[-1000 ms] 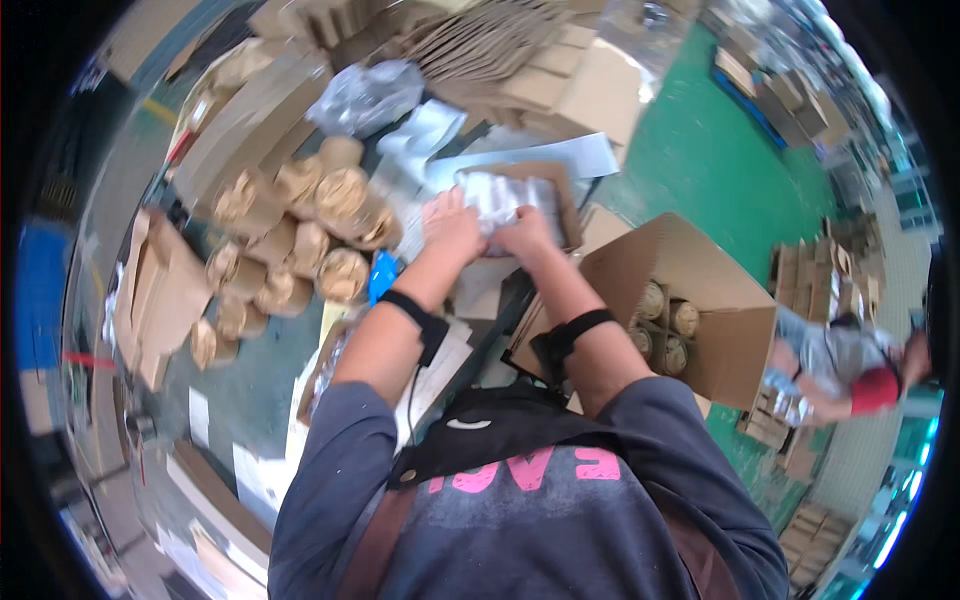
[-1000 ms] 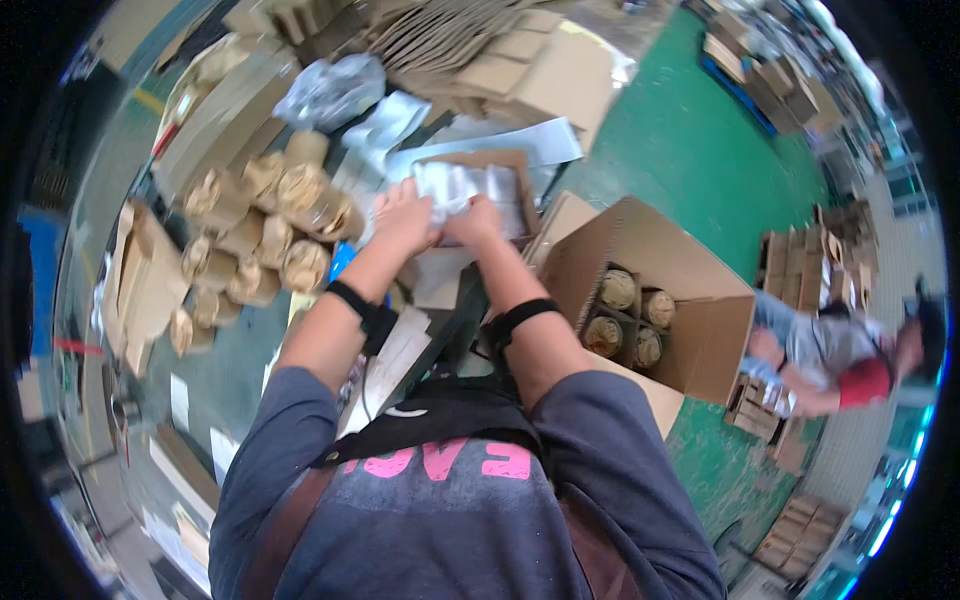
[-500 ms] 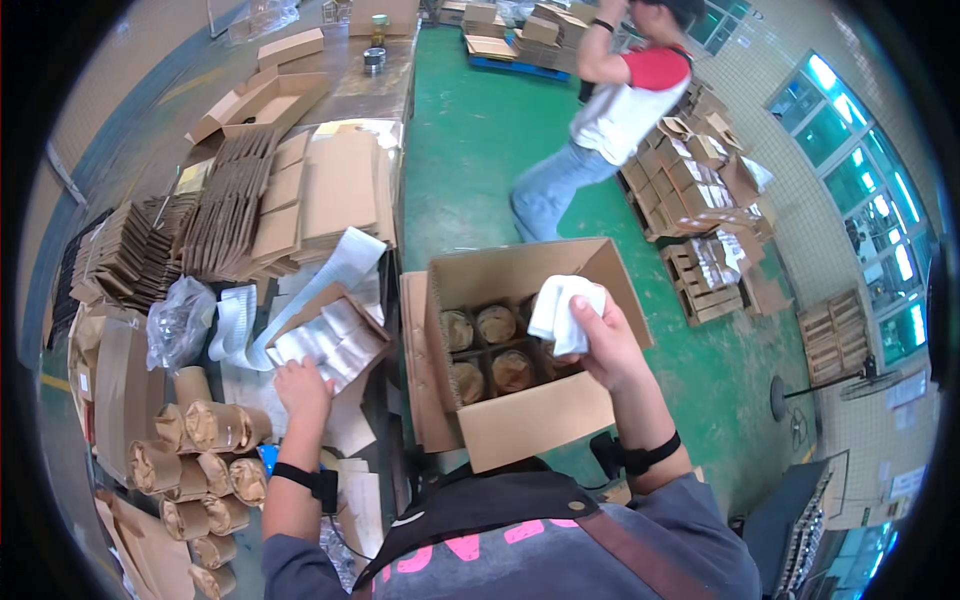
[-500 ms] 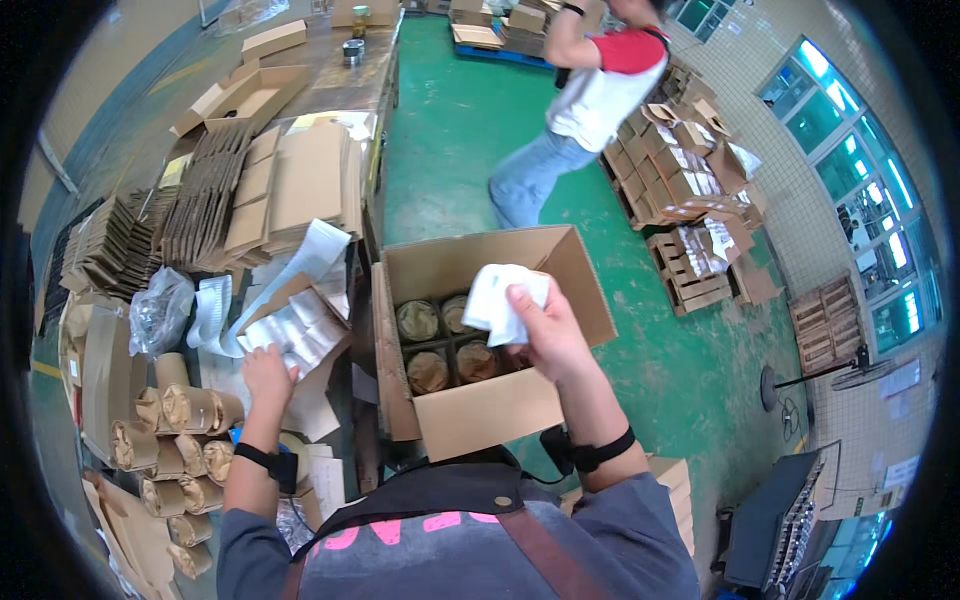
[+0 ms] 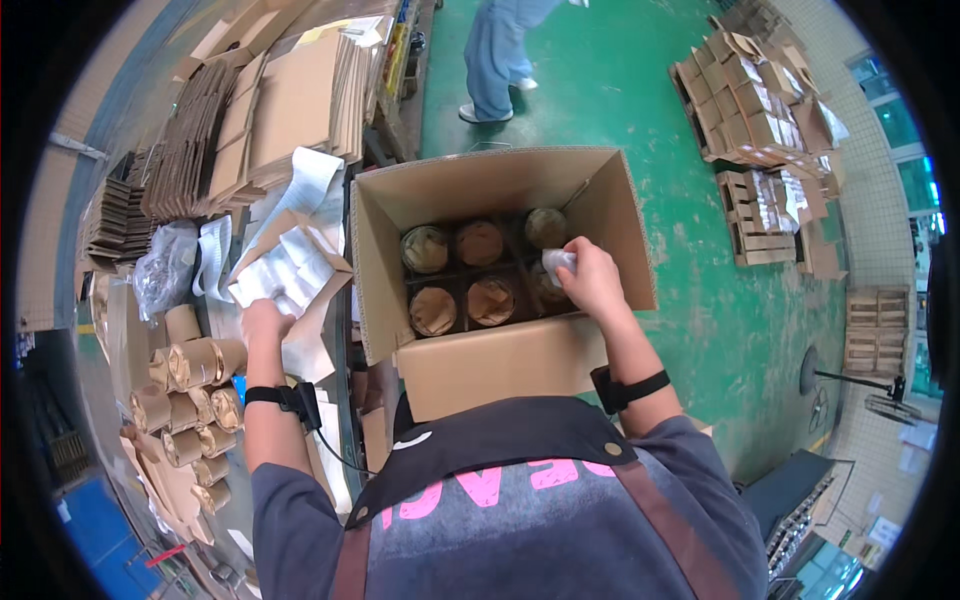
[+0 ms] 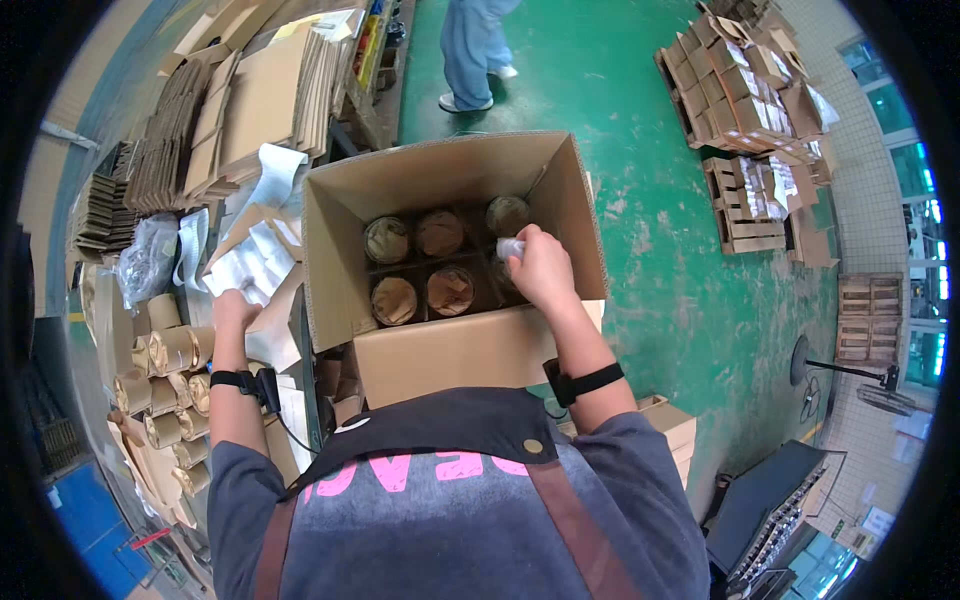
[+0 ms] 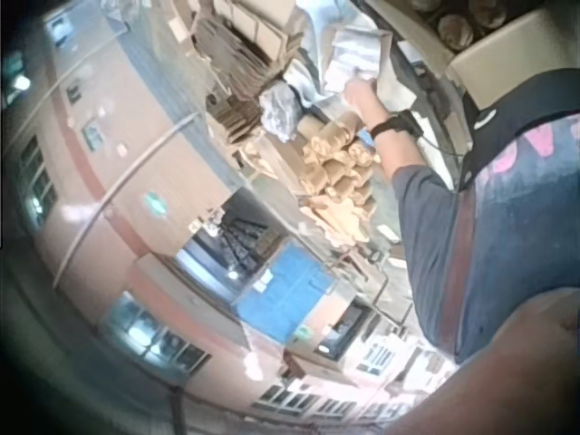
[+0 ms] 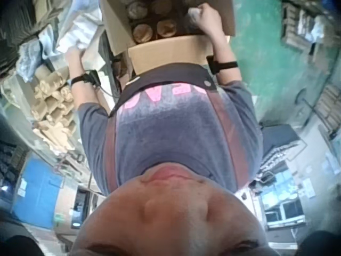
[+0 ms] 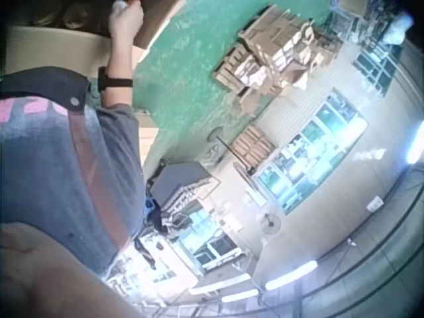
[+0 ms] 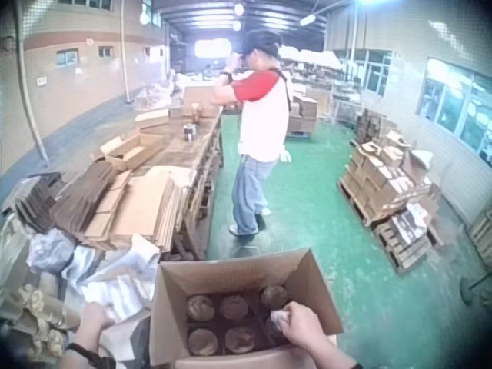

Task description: Packing metal parts into cardboard boxes, sealing them with tape, and stacking them on a pallet.

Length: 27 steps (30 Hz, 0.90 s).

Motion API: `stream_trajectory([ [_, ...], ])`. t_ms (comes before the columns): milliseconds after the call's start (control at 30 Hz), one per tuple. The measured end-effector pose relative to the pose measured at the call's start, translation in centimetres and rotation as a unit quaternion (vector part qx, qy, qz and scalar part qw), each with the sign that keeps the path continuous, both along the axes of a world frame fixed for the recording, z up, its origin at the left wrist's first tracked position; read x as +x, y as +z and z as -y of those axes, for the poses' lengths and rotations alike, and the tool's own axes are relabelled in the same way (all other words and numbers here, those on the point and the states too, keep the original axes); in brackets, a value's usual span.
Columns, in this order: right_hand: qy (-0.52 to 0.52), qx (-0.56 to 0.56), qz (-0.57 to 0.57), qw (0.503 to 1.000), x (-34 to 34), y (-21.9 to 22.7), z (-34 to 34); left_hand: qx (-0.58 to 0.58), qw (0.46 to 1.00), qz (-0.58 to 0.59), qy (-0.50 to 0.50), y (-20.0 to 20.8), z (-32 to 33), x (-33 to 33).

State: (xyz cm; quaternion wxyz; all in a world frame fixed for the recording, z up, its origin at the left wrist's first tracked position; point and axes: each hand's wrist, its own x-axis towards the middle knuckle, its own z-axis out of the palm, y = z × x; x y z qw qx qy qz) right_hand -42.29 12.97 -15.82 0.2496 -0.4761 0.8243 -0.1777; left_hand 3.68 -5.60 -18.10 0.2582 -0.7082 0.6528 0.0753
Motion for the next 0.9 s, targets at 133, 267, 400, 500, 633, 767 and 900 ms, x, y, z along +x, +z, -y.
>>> stream_trajectory([
  [133,-0.003,-0.064,-0.154,0.986,0.6,0.2,1.1,0.009,0.996,0.023,0.080,1.2,-0.5,-2.2],
  [267,-0.016,-0.071,-0.189,0.979,1.1,0.5,4.7,-0.143,0.989,0.024,0.042,2.1,-2.8,-2.5],
  [400,0.008,0.107,-0.247,0.963,0.1,-2.6,9.0,-0.259,0.954,-0.144,0.045,-1.7,-4.0,1.7],
  [500,0.022,0.144,-0.299,0.943,-1.0,-7.1,10.2,-0.369,0.876,-0.309,0.039,-1.5,-5.4,2.8],
  [633,-0.006,0.195,-0.194,0.961,-2.8,-10.9,9.5,-0.358,0.633,-0.682,0.074,11.7,-6.1,-3.0],
  [767,0.094,0.144,-0.183,0.968,-5.6,-12.9,9.0,0.018,0.704,-0.683,-0.194,17.6,-7.1,-20.1],
  [900,0.011,0.146,-0.130,0.981,-2.6,-7.6,8.7,0.214,0.884,-0.276,-0.312,5.3,-7.9,-34.8],
])
